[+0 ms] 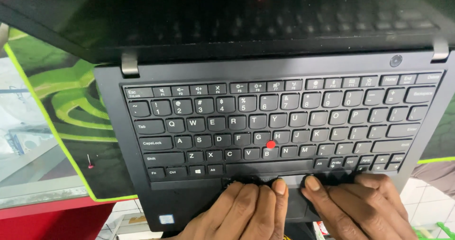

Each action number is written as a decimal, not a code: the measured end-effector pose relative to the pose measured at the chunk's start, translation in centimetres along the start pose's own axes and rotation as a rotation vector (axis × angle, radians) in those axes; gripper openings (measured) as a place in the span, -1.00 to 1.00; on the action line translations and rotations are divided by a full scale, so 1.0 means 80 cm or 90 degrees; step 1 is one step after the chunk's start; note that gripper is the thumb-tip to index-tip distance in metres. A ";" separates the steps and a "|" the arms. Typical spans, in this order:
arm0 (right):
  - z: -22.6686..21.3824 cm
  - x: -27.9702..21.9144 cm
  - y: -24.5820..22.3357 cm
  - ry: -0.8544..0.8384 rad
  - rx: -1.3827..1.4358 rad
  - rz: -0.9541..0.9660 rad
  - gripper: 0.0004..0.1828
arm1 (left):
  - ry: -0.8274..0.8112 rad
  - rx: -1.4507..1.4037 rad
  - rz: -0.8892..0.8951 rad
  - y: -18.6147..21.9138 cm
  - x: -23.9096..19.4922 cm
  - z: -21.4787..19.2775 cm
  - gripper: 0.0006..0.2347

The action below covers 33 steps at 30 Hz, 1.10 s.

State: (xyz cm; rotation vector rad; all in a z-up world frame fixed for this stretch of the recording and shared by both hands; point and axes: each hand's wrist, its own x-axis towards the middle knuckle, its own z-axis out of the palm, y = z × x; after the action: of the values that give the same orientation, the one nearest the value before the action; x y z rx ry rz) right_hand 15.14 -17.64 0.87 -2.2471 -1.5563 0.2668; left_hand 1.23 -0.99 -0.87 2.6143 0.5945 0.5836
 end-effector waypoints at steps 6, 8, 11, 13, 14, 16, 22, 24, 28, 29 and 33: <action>0.000 -0.003 0.003 -0.017 -0.019 -0.018 -0.76 | 0.022 0.022 -0.040 0.008 -0.002 0.009 -0.85; 0.001 -0.006 0.007 -0.019 -0.019 -0.027 -0.75 | 0.016 0.030 -0.052 0.011 0.003 0.005 -0.85; 0.000 0.001 0.001 -0.015 -0.018 -0.027 -0.77 | 0.005 0.045 -0.060 0.012 0.006 0.002 -0.86; 0.000 0.007 0.001 -0.008 -0.019 -0.019 -0.80 | 0.002 0.050 -0.055 0.006 0.008 0.001 -0.86; 0.000 0.008 0.003 -0.006 -0.018 -0.046 -0.81 | -0.006 0.036 0.002 0.001 0.009 -0.001 -0.87; 0.000 0.011 0.007 -0.003 -0.019 -0.073 -0.83 | -0.015 0.022 0.060 -0.001 0.013 -0.006 -0.87; 0.004 0.023 0.017 0.025 -0.029 -0.134 -0.81 | -0.032 0.013 -0.005 0.009 0.025 -0.011 -0.83; 0.001 0.042 0.017 0.046 0.015 -0.129 -0.90 | -0.047 0.054 -0.068 0.018 0.029 -0.013 -0.82; -0.007 0.023 0.008 -0.021 0.019 -0.058 -0.78 | -0.040 0.047 -0.068 0.014 0.026 -0.014 -0.82; -0.005 0.016 0.011 -0.018 0.009 -0.085 -0.76 | -0.051 0.036 -0.036 0.011 0.023 -0.016 -0.85; -0.004 0.000 0.008 -0.015 -0.006 -0.066 -0.72 | -0.019 0.033 0.086 0.002 0.019 0.000 -0.91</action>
State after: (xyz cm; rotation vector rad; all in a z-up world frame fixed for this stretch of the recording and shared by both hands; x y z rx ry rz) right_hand 15.80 -17.86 0.89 -2.1695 -1.6833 0.2580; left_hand 2.53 -0.40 -0.29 2.7234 0.4311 0.5772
